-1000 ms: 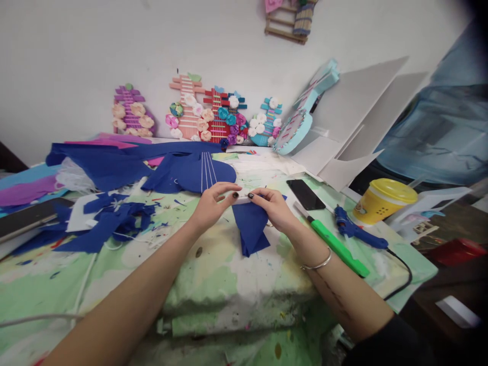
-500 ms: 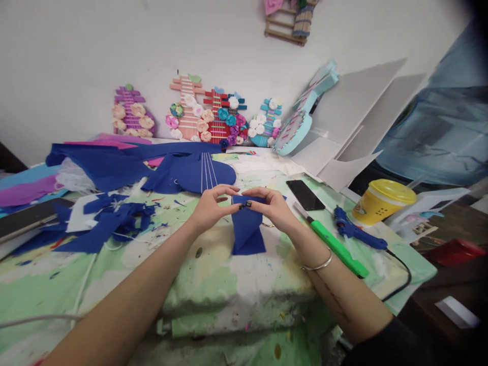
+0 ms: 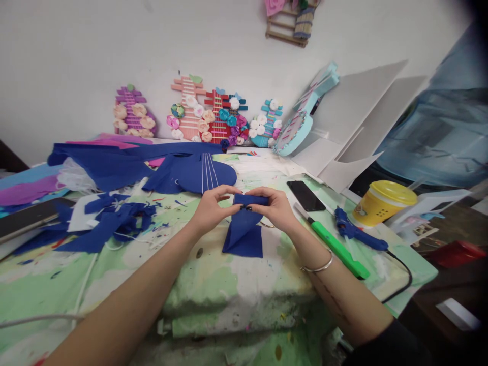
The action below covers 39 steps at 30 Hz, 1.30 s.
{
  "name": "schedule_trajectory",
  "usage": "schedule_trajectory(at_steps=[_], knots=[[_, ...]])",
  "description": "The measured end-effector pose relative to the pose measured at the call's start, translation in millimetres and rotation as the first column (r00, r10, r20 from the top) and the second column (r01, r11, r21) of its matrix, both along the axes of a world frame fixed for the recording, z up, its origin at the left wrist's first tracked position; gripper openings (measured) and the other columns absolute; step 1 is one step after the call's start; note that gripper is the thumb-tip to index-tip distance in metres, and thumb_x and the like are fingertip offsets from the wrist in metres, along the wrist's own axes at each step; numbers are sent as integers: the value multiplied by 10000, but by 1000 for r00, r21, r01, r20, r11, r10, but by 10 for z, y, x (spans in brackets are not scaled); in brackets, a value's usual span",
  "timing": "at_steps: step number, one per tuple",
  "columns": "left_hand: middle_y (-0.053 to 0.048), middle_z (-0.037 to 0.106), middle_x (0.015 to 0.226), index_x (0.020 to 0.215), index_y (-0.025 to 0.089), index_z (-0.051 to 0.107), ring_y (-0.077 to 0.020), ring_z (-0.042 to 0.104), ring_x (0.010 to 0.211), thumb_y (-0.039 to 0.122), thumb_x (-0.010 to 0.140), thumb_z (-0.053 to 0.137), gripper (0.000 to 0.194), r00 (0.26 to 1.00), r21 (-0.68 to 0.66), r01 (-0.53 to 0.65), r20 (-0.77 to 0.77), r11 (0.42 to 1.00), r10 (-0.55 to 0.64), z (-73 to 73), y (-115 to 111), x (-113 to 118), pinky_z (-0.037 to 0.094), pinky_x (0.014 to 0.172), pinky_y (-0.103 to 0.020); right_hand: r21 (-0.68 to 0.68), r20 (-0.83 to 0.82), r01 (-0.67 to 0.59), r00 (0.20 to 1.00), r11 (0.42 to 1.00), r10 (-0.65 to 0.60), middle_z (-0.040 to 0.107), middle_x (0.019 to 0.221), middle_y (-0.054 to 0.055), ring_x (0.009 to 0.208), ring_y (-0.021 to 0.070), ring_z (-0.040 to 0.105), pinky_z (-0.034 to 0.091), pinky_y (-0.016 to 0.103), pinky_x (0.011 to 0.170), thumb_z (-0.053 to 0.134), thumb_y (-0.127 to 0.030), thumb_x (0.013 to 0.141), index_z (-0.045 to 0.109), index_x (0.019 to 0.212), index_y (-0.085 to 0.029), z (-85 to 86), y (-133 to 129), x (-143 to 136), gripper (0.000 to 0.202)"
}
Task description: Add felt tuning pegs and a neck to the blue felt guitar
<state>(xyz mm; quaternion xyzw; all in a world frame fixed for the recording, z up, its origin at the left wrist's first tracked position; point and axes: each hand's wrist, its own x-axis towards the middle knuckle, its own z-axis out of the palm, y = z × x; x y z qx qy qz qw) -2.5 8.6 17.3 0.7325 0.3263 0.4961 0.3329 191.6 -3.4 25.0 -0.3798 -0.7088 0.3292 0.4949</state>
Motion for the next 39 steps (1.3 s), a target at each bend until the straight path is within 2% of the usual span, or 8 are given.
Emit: schedule_trajectory(at_steps=[5,8,16,22,28,33,39], knots=[[-58,696,800,754,141,658,-186,651,782,334,625,768,257,993,-198,13,119,980,10,9,-24,33,515,809,-350,20,-24,47,999,999,-47,700,812,24,772,180,623,481,297,707,744,-221,638,701,834,-185,-20,4,-8,204],[-50,698,754,744,139,671,-167,639,704,345,636,759,248,994,-237,55,110,970,-29,16,-34,40,515,719,-307,16,-34,77,997,997,-76,675,747,12,701,161,595,465,279,653,744,-241,640,689,784,-179,-29,1,-14,166],[-24,661,675,686,130,672,-138,569,629,305,713,655,177,999,-167,-26,42,986,34,-6,-25,48,449,618,-256,-99,-19,86,996,991,-88,604,612,-16,558,121,533,418,242,533,742,-363,652,681,745,-169,-92,13,-25,224],[-4,606,611,622,136,635,-125,515,592,313,683,657,188,995,-170,-48,75,984,61,-14,-26,74,404,584,-244,-124,-54,58,996,991,-65,577,561,-28,509,106,509,395,222,487,753,-350,630,646,675,-159,-84,6,-35,223],[25,500,541,575,141,592,-99,407,543,337,697,655,240,994,-84,-109,-27,990,107,5,-34,50,321,530,-229,-130,-68,39,997,991,-48,580,575,-23,522,103,508,395,223,500,743,-345,644,646,683,-152,-64,6,-32,220],[38,423,510,521,149,530,-94,355,537,328,726,621,287,986,-6,-121,-119,993,119,13,-52,40,291,530,-228,-95,-18,-9,1000,995,8,639,675,-3,622,124,560,431,243,596,723,-317,667,673,758,-156,-50,3,-27,191],[36,412,508,520,151,524,-97,354,534,341,733,601,296,981,-7,-129,-144,992,127,7,-54,55,277,521,-232,-51,42,29,999,998,-27,657,707,10,658,136,573,430,253,620,694,-321,704,677,771,-160,-59,8,-26,175]])
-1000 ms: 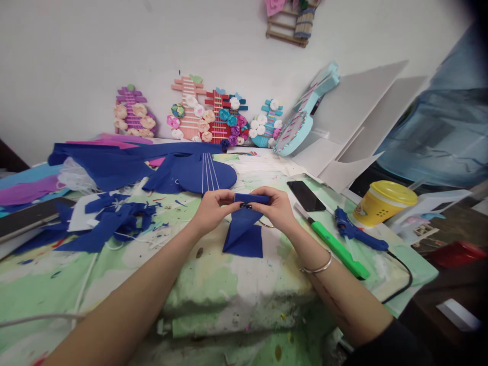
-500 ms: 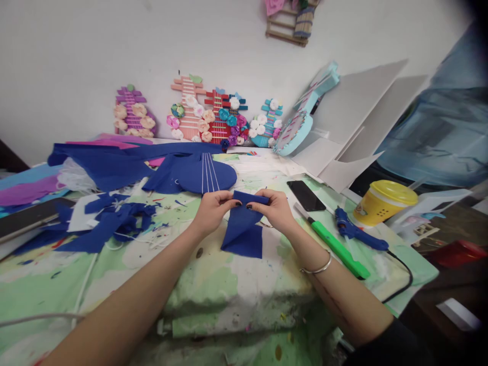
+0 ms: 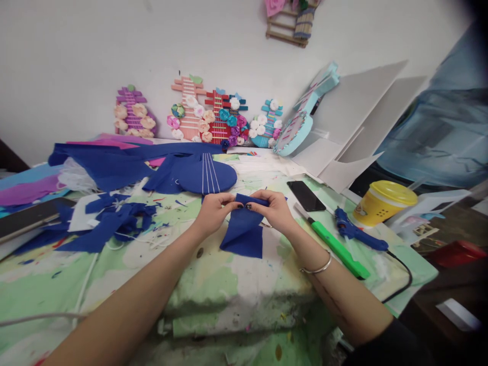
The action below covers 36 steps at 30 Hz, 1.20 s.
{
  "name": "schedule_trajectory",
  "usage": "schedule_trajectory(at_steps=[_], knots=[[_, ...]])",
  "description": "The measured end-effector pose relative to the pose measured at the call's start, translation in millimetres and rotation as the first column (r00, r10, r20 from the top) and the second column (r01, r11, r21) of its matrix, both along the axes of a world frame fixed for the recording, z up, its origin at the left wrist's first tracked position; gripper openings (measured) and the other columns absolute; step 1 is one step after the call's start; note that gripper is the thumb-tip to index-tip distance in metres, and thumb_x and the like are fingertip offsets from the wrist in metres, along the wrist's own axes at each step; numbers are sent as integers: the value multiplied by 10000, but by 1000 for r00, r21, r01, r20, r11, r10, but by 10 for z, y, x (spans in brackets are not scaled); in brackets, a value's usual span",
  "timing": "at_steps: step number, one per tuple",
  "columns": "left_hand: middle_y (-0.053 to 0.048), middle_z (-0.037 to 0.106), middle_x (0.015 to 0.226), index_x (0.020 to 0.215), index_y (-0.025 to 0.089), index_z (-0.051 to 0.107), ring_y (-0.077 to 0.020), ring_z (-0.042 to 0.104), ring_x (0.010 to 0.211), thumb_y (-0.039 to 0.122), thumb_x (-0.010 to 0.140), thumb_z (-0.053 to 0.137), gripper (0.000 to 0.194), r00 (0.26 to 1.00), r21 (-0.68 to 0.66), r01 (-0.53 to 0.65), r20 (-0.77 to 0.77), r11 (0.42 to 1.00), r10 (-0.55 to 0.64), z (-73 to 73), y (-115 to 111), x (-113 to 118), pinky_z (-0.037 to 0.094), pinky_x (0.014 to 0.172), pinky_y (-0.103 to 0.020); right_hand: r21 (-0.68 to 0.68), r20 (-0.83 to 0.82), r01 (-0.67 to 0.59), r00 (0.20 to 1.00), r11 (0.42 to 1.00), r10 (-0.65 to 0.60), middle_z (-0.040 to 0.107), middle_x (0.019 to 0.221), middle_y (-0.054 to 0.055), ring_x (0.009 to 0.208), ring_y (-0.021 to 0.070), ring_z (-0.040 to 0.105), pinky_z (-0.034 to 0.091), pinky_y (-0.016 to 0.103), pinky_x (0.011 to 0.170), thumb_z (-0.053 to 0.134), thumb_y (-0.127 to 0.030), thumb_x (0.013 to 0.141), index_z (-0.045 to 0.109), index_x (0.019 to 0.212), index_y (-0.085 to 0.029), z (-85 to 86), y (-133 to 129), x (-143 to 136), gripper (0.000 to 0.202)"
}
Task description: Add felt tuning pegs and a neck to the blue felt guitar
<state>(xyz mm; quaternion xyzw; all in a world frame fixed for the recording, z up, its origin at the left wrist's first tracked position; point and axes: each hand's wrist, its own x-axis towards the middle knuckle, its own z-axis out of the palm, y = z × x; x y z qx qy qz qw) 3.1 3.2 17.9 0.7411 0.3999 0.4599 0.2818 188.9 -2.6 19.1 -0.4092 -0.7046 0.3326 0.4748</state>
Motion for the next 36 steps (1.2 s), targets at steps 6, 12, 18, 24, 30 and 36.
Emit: schedule_trajectory(at_steps=[6,12,18,24,30,36], knots=[[25,480,524,551,141,591,-103,402,545,339,719,630,262,1000,-15,-5,9,1000,5,21,-1,5,311,539,-229,-11,-26,4,1000,1000,-4,668,701,13,640,133,580,429,250,609,695,-318,706,668,764,-157,2,-4,-10,173],[-13,600,629,698,123,667,-128,515,595,395,685,691,273,971,-182,148,211,972,-109,-15,8,16,386,567,-236,-106,-161,-71,986,992,54,662,692,5,602,118,585,444,231,568,717,-352,701,675,784,-161,-22,16,-1,213],[-8,615,633,674,129,664,-119,534,596,374,648,749,261,904,-229,165,424,959,-54,16,3,14,427,584,-238,-226,-396,-242,908,944,138,708,745,12,663,167,666,540,304,662,795,-335,615,643,961,-185,-40,17,-11,407],[4,603,611,624,121,653,-93,530,589,332,644,768,242,808,-300,172,588,938,40,-8,68,-31,467,625,-239,-344,-369,-418,883,841,288,735,886,59,778,190,690,546,352,773,818,-273,583,660,999,-153,-74,-10,-45,461],[-38,679,679,693,115,731,-132,595,632,354,628,779,252,818,-328,107,566,939,105,-32,83,-51,518,701,-305,-455,-376,-374,903,808,207,728,743,51,651,143,670,534,266,654,806,-266,612,700,800,-113,-40,-27,5,264],[-53,729,784,858,137,762,-152,627,701,325,636,780,291,858,-272,43,503,961,104,-63,72,-17,520,736,-305,-514,-405,-429,885,742,231,715,729,29,644,131,665,516,234,622,806,-247,621,689,827,-115,7,-48,57,271]])
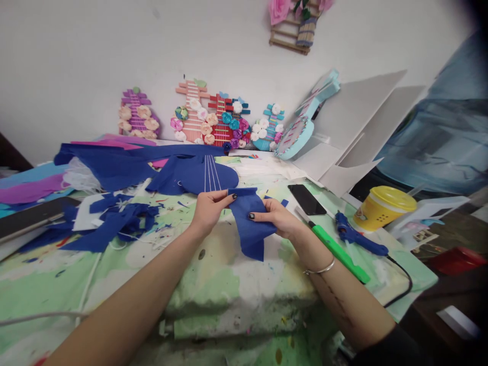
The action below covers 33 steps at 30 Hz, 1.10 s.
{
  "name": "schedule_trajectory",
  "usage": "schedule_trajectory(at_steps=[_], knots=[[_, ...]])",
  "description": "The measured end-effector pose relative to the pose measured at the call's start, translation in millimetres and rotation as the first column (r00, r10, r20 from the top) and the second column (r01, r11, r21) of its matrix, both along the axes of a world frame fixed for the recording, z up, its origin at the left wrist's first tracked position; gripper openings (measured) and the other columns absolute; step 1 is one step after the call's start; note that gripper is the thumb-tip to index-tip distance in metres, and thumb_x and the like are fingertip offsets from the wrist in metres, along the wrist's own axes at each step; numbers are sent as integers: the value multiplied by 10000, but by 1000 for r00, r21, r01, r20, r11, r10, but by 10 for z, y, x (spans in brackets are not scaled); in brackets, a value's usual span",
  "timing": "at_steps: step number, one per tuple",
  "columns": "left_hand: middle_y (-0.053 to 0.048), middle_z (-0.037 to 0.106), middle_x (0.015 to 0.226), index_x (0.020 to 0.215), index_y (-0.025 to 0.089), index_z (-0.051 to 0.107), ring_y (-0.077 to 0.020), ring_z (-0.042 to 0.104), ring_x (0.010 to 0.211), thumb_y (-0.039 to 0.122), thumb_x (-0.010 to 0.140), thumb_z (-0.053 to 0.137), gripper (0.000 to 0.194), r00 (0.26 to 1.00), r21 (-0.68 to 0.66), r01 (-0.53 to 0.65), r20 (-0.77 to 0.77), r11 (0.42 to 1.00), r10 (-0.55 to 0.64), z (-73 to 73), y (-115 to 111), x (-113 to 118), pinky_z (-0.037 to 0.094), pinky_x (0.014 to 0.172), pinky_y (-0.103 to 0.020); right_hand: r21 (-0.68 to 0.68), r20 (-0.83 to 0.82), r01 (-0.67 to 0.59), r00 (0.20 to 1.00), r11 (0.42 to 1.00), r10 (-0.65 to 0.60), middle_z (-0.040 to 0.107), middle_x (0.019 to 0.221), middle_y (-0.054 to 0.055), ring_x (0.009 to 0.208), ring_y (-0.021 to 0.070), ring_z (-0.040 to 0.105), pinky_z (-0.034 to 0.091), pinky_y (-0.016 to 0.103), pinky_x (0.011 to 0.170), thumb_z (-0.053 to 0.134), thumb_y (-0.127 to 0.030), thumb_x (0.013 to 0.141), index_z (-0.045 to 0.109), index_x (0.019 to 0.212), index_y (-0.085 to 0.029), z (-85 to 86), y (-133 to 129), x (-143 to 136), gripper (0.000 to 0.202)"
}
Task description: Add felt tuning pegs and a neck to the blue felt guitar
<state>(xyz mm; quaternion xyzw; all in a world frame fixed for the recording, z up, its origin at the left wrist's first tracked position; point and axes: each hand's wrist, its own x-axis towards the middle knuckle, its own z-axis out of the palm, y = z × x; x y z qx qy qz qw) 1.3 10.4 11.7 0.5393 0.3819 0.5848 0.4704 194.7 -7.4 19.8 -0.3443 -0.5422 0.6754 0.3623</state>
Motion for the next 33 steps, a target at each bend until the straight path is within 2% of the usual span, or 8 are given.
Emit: schedule_trajectory(at_steps=[5,11,17,21,26,30,33], knots=[[-61,742,884,1052,153,711,-145,642,728,276,613,795,464,987,-53,81,145,995,-73,9,-8,27,521,774,-313,-17,-26,-11,1000,1000,10,718,750,32,631,121,655,506,230,628,801,-239,624,685,838,-111,-1,4,7,275],[-47,728,739,901,138,751,-138,636,659,171,560,796,345,950,-188,211,268,959,-157,51,-21,18,531,736,-318,-37,-53,-2,999,999,0,726,764,46,632,128,658,508,230,619,799,-223,615,694,858,-110,34,-6,36,288],[-63,731,765,901,143,749,-154,649,676,148,594,759,307,927,-247,311,291,918,-236,70,-35,2,532,720,-337,-39,-49,-29,998,999,27,729,772,47,632,129,656,518,233,622,795,-213,616,702,876,-116,46,-18,51,293],[-58,729,758,898,151,748,-151,648,662,140,586,748,312,925,-264,303,312,916,-216,85,-44,6,527,710,-335,-46,-36,-35,999,998,33,725,766,37,624,127,654,515,236,618,801,-215,599,696,860,-120,47,-23,47,297],[-73,730,750,869,126,751,-157,649,672,149,551,769,319,955,-313,251,235,916,-181,73,-42,9,527,724,-332,-74,-30,-65,998,995,63,716,724,28,601,111,651,503,211,596,779,-255,650,689,855,-119,37,-14,78,262],[-75,726,740,861,116,751,-147,638,650,162,552,762,313,983,-336,145,154,930,-97,79,-35,2,519,685,-300,-66,-4,-162,987,985,162,720,754,44,632,126,670,528,223,608,780,-259,657,684,852,-111,47,-30,107,263],[-71,721,728,854,120,752,-124,614,593,160,550,756,306,983,-353,155,149,923,-108,94,-28,-18,501,625,-273,-12,42,-281,959,960,281,724,772,48,671,141,682,545,241,642,783,-312,654,683,880,-113,104,-90,138,317]])
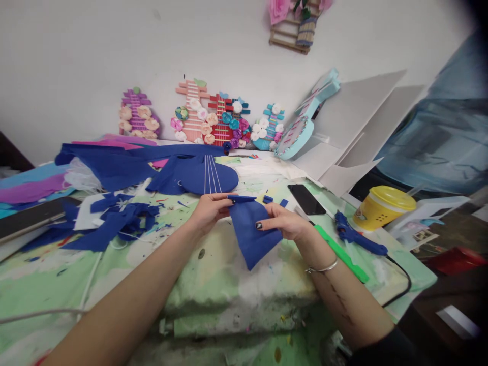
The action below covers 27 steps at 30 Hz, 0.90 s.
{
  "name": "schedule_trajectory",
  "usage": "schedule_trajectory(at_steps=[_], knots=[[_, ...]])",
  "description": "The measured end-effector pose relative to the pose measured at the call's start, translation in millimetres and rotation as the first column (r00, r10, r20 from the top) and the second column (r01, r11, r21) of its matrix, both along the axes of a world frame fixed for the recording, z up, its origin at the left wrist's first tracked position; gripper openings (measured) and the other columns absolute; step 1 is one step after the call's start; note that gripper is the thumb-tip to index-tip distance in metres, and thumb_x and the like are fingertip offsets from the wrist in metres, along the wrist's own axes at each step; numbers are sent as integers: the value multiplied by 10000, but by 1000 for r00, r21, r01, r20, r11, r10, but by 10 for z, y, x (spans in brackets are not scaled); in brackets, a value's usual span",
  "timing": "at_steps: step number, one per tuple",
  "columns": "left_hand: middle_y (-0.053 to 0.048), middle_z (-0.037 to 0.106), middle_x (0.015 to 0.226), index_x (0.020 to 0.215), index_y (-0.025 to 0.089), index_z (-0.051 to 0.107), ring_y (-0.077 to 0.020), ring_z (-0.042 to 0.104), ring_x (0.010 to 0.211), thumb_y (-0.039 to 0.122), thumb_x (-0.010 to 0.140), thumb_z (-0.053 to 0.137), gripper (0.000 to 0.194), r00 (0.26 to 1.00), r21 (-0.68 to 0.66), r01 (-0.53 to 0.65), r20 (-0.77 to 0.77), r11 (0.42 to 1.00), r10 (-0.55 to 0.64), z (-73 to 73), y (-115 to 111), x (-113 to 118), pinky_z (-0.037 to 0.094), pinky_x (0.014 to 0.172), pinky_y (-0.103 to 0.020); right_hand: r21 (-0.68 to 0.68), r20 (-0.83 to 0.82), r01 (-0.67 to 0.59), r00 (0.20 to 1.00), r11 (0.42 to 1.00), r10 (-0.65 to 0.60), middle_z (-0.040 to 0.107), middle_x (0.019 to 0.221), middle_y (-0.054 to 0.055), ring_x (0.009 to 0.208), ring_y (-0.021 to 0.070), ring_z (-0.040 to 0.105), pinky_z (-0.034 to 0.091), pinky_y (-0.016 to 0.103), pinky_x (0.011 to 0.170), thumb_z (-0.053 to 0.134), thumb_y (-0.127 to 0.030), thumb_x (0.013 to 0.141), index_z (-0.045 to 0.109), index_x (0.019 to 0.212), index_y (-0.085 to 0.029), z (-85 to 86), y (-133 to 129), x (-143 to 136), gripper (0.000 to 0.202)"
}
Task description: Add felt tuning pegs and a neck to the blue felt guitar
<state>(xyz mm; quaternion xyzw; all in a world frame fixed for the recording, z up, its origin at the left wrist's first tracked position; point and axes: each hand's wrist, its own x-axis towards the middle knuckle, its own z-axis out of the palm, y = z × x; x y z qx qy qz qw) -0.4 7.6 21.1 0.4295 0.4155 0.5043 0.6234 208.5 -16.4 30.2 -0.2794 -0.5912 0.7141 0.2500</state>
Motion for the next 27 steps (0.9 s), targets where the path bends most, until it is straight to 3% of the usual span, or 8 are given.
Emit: schedule_trajectory(at_steps=[2,5,6,8,10,11,20,27], knots=[[-62,711,697,843,126,753,-107,595,557,147,550,751,294,997,-34,80,4,996,-80,-1,9,-25,486,591,-254,4,81,-274,959,962,273,728,778,67,681,168,692,551,253,621,791,-394,627,686,901,-115,69,-52,54,404],[-65,707,687,841,138,757,-117,607,564,121,554,734,288,958,-107,283,-15,953,-286,-24,21,-69,477,565,-241,-27,154,-612,779,791,608,727,759,130,624,225,696,530,263,495,795,-592,475,699,846,-111,178,-101,179,616],[-67,708,688,842,143,758,-123,612,567,114,555,728,290,934,-137,350,-31,927,-357,-35,20,-80,476,554,-239,39,121,-541,837,840,533,712,684,121,538,205,671,495,247,433,760,-668,441,696,781,-121,202,-101,215,647],[-63,703,662,833,155,762,-120,595,532,112,564,718,276,875,-185,460,-70,869,-478,-55,11,-88,460,510,-227,249,-15,-89,995,964,95,644,545,53,393,125,561,410,213,365,679,-741,485,670,693,-154,217,-75,241,623],[-55,693,629,811,164,765,-105,564,489,113,573,709,249,814,-209,542,-113,814,-570,-70,-8,-79,434,469,-209,404,-89,312,949,860,-303,615,571,10,421,85,515,401,202,409,668,-652,619,666,745,-171,184,-33,193,498],[-52,688,621,798,164,765,-100,554,479,116,577,705,235,786,-213,573,-131,792,-604,-75,-18,-71,422,456,-201,475,-51,368,918,799,-392,624,629,7,482,87,532,418,204,455,686,-560,669,670,819,-174,154,-14,146,414],[-3,599,599,697,143,719,-79,518,508,143,607,633,124,707,-221,600,-303,769,-639,-84,-74,-2,401,476,-176,633,350,14,887,774,-302,645,688,-13,617,115,591,456,236,587,677,-209,709,627,1003,-184,-30,-76,-114,299],[6,595,624,851,131,681,-86,501,501,240,637,660,241,631,-196,643,-412,741,-657,-55,-106,36,344,435,-181,379,295,168,910,910,-291,615,721,-10,634,126,599,495,254,593,618,-117,675,591,1025,-183,-158,-124,-55,358]])
